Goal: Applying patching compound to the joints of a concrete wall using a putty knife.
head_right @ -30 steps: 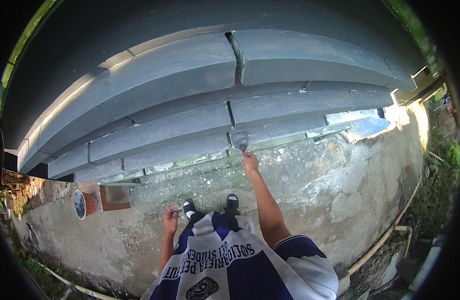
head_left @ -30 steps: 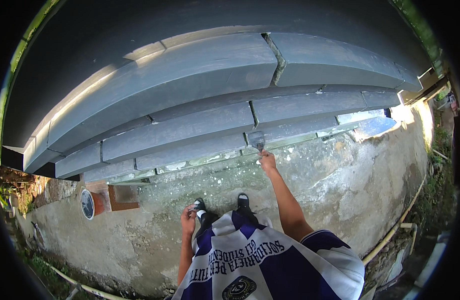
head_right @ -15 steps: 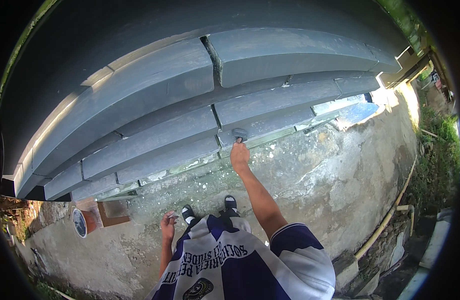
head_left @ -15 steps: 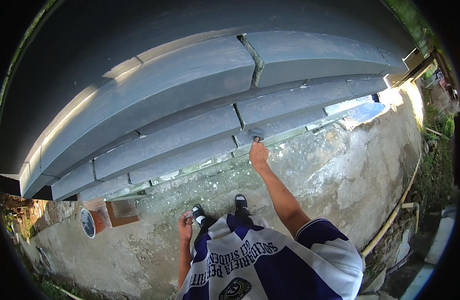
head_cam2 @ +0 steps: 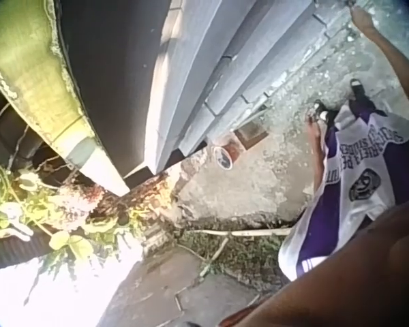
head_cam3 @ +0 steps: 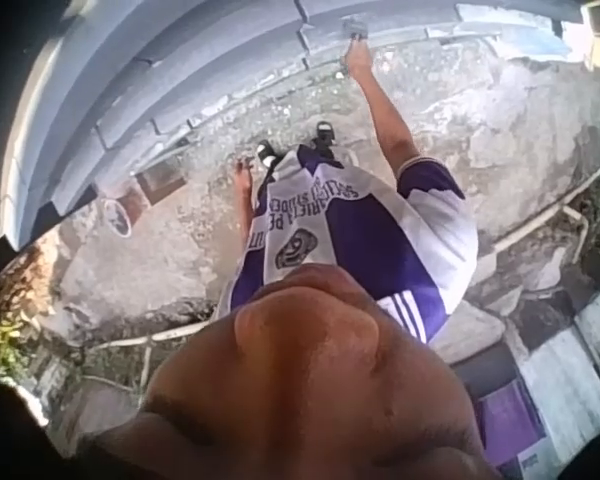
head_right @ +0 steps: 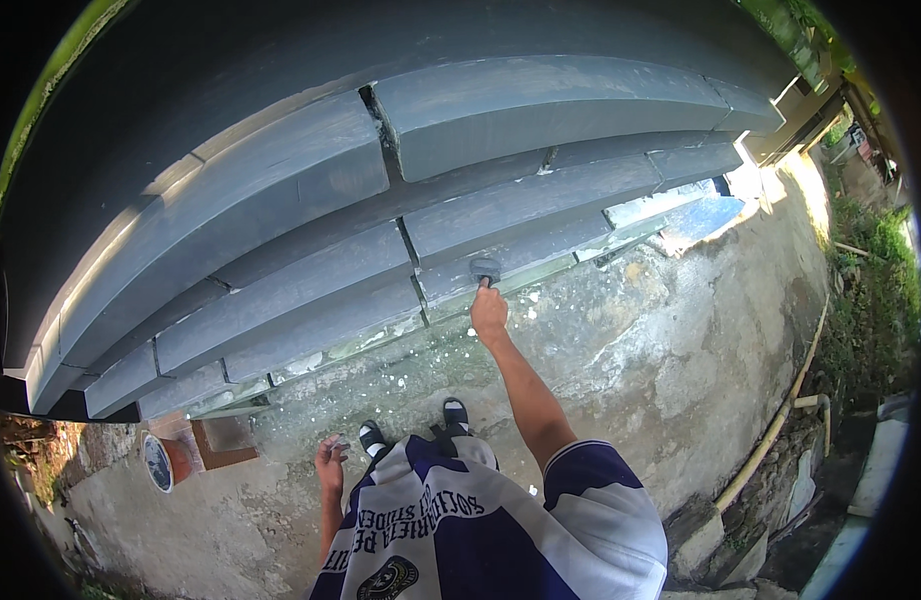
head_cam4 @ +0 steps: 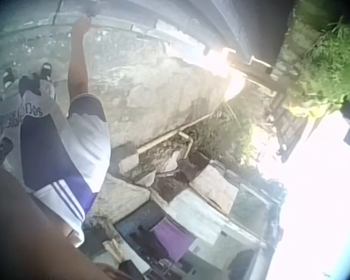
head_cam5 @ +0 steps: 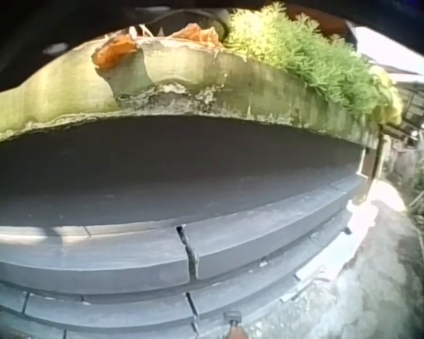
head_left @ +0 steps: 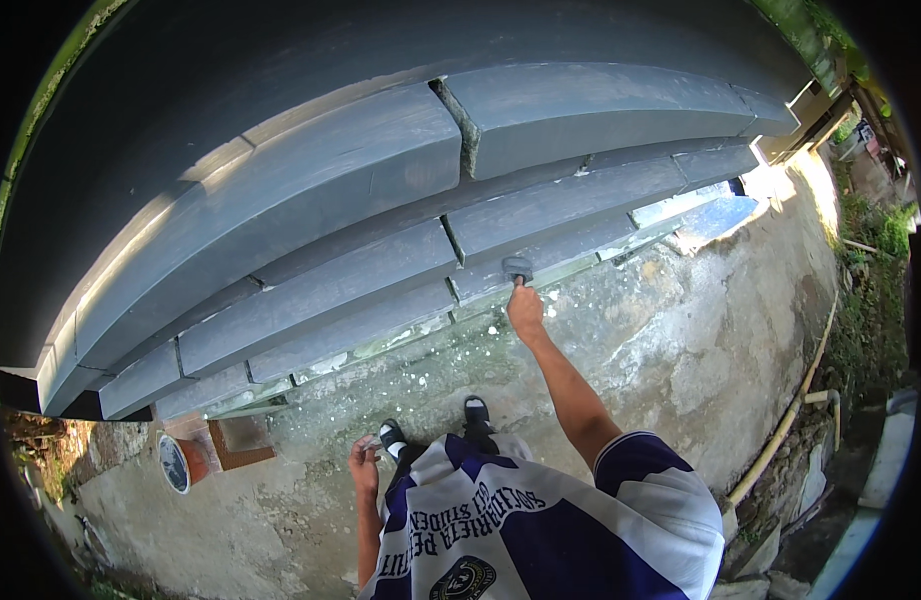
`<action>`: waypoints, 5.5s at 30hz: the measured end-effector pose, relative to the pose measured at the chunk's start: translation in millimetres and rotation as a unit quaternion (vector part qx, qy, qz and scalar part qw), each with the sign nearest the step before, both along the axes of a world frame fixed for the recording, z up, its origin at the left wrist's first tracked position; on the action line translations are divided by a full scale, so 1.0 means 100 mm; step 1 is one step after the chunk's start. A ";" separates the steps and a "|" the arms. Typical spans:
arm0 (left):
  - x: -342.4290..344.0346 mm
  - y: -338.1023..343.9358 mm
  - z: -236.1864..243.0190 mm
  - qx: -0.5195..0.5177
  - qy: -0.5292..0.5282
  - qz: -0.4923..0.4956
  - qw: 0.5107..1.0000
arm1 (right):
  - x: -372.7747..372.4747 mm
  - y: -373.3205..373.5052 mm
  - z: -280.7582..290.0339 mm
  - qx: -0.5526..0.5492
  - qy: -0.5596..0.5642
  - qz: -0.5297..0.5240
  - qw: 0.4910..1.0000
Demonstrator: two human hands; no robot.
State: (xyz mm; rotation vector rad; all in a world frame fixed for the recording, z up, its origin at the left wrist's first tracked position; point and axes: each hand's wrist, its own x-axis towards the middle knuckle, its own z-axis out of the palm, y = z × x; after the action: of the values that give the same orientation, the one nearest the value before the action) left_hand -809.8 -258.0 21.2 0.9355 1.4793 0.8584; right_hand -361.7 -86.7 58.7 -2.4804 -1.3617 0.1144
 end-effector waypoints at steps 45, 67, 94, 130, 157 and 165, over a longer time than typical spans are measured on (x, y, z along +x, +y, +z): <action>0.24 -0.25 0.02 0.001 -0.069 0.178 0.982 | 0.82 -0.21 0.16 0.143 -0.025 0.019 0.989; 0.11 -0.20 0.00 -0.027 -0.057 0.188 0.980 | -0.30 0.23 -0.16 0.006 -0.034 0.326 0.945; 0.17 -0.41 0.08 -0.042 -0.035 0.224 0.973 | 0.38 0.25 0.18 0.240 0.220 0.287 0.901; -0.01 -0.58 -0.02 -0.009 -0.060 0.278 0.959 | 0.23 0.08 -0.07 0.356 0.245 0.018 0.901; 0.03 -0.51 -0.22 -0.016 -0.049 0.173 0.984 | 0.01 -0.09 0.13 0.331 0.225 0.211 0.892; 0.12 -0.54 -0.21 -0.024 -0.047 0.172 0.984 | -0.32 -0.08 0.00 0.334 0.204 0.238 0.889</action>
State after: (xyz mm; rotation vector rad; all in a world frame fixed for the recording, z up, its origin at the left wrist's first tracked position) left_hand -798.1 -312.0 0.3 0.6023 1.5959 1.0964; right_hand -393.4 -94.9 59.0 -1.4343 -1.4669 0.2174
